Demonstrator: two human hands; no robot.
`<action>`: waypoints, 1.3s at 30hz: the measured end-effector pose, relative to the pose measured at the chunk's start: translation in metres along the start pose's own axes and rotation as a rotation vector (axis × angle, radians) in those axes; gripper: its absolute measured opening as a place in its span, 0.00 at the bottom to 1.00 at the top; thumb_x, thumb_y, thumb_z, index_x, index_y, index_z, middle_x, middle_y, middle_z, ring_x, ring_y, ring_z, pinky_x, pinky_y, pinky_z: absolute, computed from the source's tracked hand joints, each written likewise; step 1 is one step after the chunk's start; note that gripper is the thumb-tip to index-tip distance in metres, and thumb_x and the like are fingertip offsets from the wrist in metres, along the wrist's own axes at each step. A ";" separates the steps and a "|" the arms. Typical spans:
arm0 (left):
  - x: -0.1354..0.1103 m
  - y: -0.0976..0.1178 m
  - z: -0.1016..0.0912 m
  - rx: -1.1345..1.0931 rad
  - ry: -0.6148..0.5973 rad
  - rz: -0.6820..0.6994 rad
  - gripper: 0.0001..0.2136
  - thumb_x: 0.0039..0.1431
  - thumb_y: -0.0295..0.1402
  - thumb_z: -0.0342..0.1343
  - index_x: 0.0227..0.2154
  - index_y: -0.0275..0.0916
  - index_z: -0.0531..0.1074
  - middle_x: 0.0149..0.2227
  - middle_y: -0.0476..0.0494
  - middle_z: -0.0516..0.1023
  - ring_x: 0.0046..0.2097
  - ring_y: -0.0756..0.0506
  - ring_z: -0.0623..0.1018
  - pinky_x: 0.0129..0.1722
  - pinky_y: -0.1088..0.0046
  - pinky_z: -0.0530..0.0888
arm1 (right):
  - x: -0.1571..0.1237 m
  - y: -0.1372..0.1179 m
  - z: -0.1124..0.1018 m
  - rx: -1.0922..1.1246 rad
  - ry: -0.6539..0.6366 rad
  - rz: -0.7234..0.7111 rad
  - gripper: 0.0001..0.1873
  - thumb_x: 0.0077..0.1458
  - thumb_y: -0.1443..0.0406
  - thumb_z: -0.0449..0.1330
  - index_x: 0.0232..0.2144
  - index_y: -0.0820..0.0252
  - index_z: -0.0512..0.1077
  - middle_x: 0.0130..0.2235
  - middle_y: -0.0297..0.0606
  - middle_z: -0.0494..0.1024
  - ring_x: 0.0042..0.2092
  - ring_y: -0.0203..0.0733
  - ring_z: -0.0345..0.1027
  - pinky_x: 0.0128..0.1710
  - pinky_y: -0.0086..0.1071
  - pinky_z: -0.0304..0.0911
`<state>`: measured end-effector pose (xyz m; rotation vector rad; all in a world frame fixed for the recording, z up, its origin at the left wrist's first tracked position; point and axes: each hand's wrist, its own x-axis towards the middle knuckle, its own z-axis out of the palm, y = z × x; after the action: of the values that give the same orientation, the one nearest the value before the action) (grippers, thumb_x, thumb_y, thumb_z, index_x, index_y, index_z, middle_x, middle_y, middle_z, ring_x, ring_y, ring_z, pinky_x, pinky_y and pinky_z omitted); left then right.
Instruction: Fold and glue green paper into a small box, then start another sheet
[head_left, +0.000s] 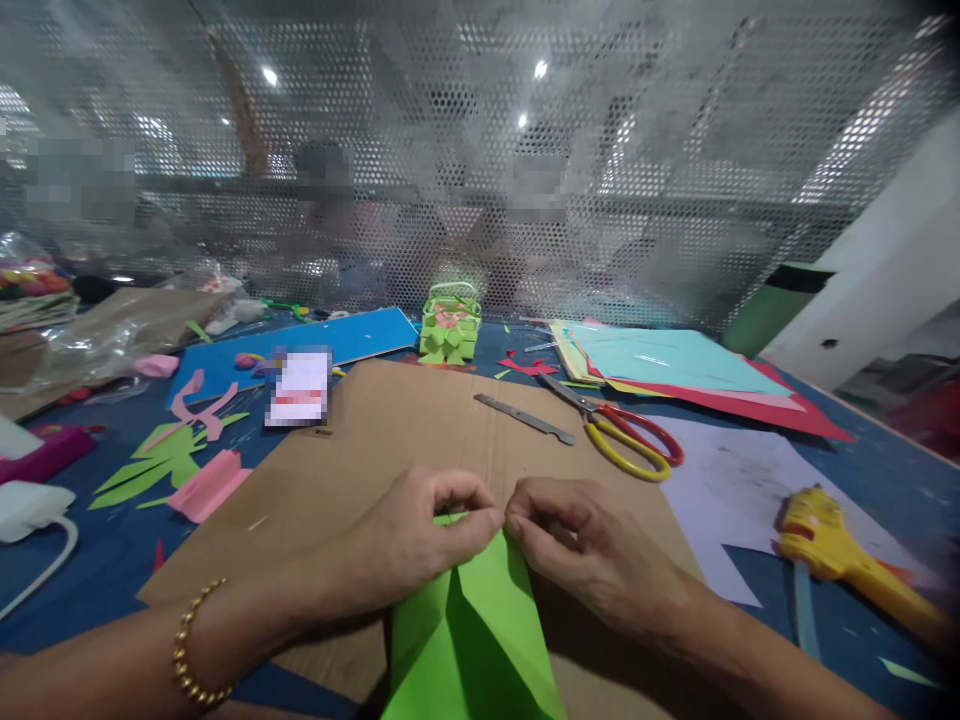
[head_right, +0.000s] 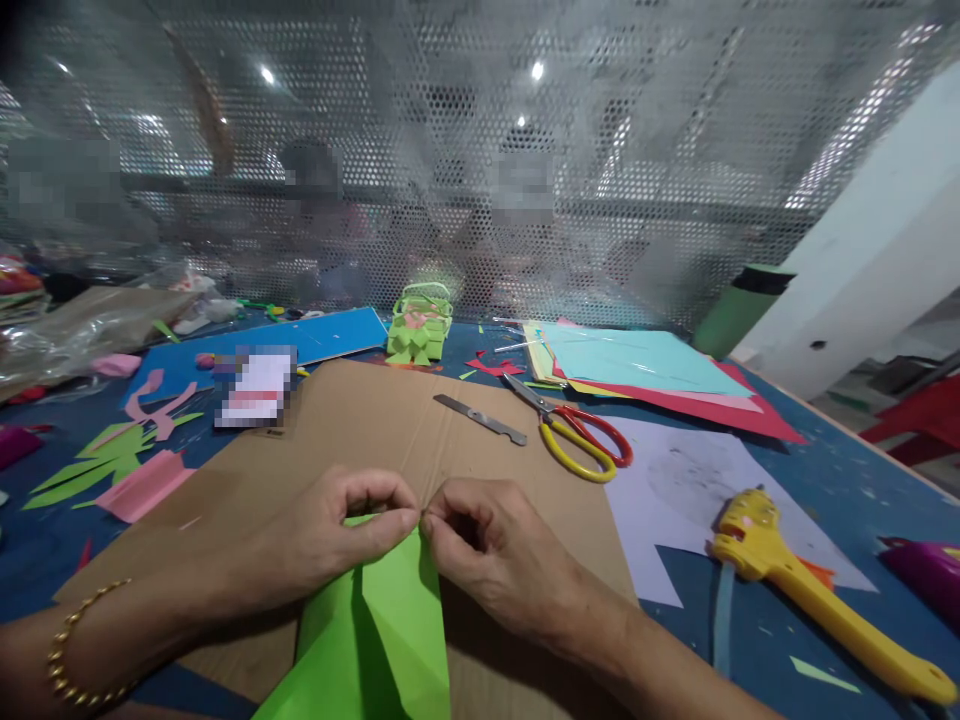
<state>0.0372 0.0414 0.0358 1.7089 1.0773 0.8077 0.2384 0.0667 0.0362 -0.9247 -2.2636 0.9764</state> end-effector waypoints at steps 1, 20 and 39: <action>0.000 -0.001 0.000 0.009 -0.002 0.000 0.10 0.63 0.34 0.53 0.28 0.35 0.73 0.27 0.52 0.70 0.32 0.51 0.68 0.33 0.76 0.64 | 0.000 -0.001 0.001 -0.004 0.004 -0.002 0.12 0.59 0.66 0.53 0.23 0.59 0.63 0.21 0.27 0.60 0.24 0.31 0.52 0.23 0.25 0.47; 0.000 -0.002 -0.002 -0.007 -0.005 -0.008 0.13 0.64 0.36 0.52 0.26 0.35 0.71 0.25 0.52 0.67 0.29 0.52 0.66 0.29 0.77 0.62 | -0.001 0.000 -0.006 0.172 -0.187 0.153 0.19 0.66 0.56 0.51 0.25 0.59 0.64 0.25 0.31 0.67 0.28 0.34 0.60 0.28 0.28 0.55; -0.002 -0.002 -0.001 -0.112 -0.057 -0.059 0.13 0.62 0.40 0.56 0.28 0.35 0.73 0.26 0.52 0.69 0.29 0.52 0.66 0.28 0.77 0.62 | -0.004 -0.003 -0.001 0.039 -0.091 0.062 0.18 0.64 0.59 0.52 0.23 0.58 0.63 0.22 0.28 0.61 0.25 0.33 0.54 0.24 0.28 0.50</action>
<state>0.0347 0.0402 0.0341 1.5901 1.0207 0.7636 0.2405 0.0624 0.0381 -0.9569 -2.2941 1.1058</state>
